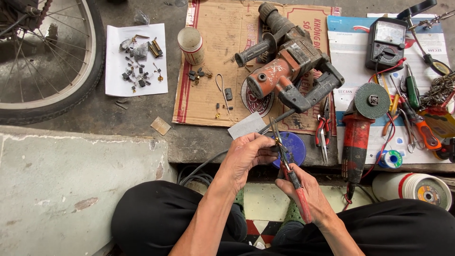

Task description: Finishing and adjusting small metal electrical components using pliers and scissors in a workshop setting.

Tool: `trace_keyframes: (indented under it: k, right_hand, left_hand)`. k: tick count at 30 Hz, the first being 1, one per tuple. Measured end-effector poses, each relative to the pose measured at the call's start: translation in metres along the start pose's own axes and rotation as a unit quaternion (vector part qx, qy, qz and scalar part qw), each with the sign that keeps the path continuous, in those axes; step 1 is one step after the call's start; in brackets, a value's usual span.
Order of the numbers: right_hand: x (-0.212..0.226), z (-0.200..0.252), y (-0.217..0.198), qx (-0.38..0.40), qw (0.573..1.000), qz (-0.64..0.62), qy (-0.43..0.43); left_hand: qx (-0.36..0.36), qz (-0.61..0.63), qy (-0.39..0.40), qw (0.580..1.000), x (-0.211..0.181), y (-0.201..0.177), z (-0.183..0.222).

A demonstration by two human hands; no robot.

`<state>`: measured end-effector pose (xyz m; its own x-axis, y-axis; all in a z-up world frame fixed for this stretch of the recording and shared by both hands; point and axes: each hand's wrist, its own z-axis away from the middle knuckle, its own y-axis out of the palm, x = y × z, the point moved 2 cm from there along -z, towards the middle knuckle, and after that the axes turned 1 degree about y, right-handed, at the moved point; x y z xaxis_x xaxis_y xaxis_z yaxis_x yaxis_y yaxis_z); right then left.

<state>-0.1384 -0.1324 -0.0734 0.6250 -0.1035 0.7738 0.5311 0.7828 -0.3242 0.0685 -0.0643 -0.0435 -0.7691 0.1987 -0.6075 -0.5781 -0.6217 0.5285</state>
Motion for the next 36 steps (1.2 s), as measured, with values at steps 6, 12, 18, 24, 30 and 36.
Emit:
trace_keyframes:
  k: [6, 12, 18, 24, 30, 36]
  right_hand:
    - [0.000, -0.011, -0.005, -0.015, 1.000, 0.017, 0.013]
    - [0.002, -0.017, -0.007, -0.021, 0.998, 0.047, 0.020]
    - [0.023, -0.017, -0.013, -0.008, 0.990, 0.119, 0.075]
    - [0.030, -0.012, -0.020, -0.061, 0.985, -0.122, 0.106]
    - [0.062, 0.020, -0.033, -0.130, 0.957, -0.258, 0.023]
    - [0.100, 0.059, -0.040, -0.149, 0.909, -0.385, -0.054]
  left_hand:
    - [-0.019, -0.008, -0.008, 1.000, 0.001, -0.003, -0.018]
    - [-0.012, -0.010, -0.014, 1.000, 0.001, -0.008, -0.025]
    - [0.024, 0.028, 0.006, 0.999, 0.000, -0.009, -0.026]
    - [0.051, 0.099, 0.017, 0.994, 0.000, -0.006, -0.024]
    - [0.044, 0.038, 0.078, 0.995, -0.011, 0.018, 0.009]
    - [0.044, -0.120, 0.206, 0.970, -0.013, 0.042, 0.061]
